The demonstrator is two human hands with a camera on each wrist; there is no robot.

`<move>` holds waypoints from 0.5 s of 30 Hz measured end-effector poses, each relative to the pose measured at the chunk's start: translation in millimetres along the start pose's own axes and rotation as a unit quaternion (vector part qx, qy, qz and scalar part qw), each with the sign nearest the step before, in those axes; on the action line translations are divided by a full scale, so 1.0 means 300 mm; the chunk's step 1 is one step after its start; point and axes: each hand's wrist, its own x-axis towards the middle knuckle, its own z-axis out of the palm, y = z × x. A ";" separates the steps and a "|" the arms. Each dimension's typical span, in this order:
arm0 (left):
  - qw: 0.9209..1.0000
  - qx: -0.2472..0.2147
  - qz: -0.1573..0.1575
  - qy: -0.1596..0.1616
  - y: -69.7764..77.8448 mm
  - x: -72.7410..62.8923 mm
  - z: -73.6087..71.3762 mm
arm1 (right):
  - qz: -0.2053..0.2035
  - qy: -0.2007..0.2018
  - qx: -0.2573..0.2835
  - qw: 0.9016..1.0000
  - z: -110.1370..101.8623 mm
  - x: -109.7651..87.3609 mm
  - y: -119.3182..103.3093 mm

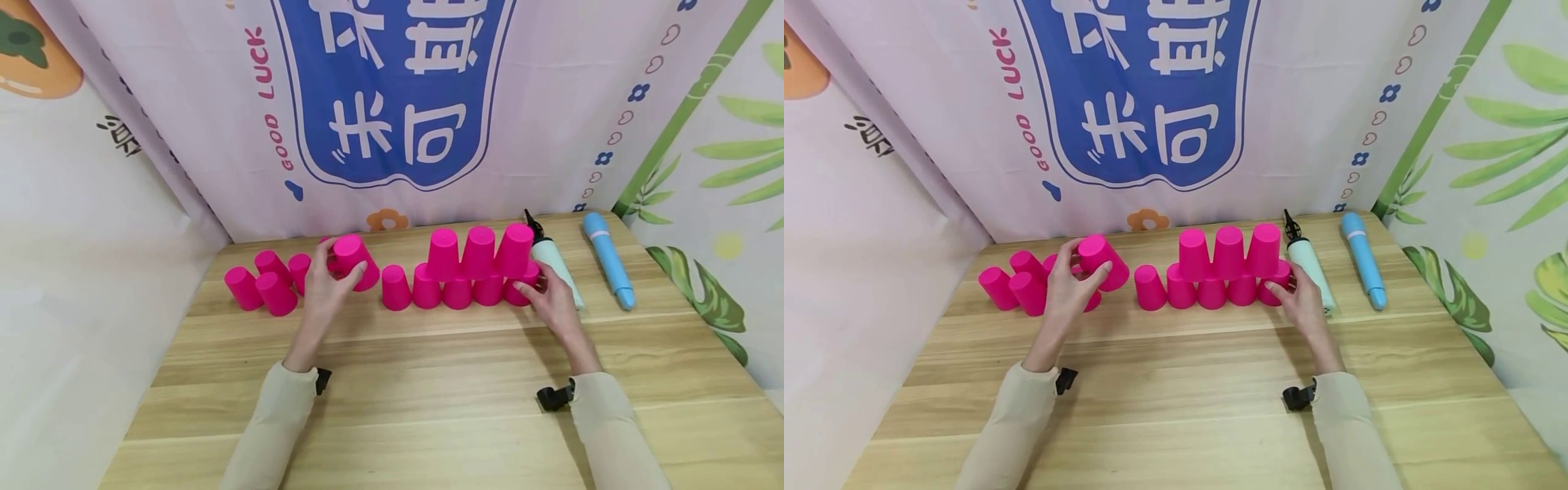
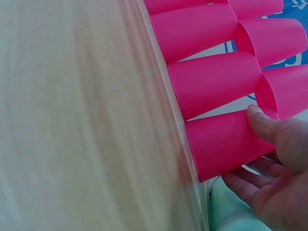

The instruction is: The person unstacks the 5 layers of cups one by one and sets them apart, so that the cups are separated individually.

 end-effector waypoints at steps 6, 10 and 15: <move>1.000 0.017 -0.020 0.008 -0.022 -0.015 -0.047 | -0.004 0.002 -0.001 1.000 0.001 -0.001 -0.003; 0.999 0.020 -0.033 0.007 -0.031 -0.024 -0.077 | -0.001 0.002 -0.002 1.000 -0.001 -0.002 -0.002; 0.998 0.033 -0.041 0.016 -0.047 -0.036 -0.119 | -0.007 0.004 -0.007 1.000 0.000 -0.002 -0.004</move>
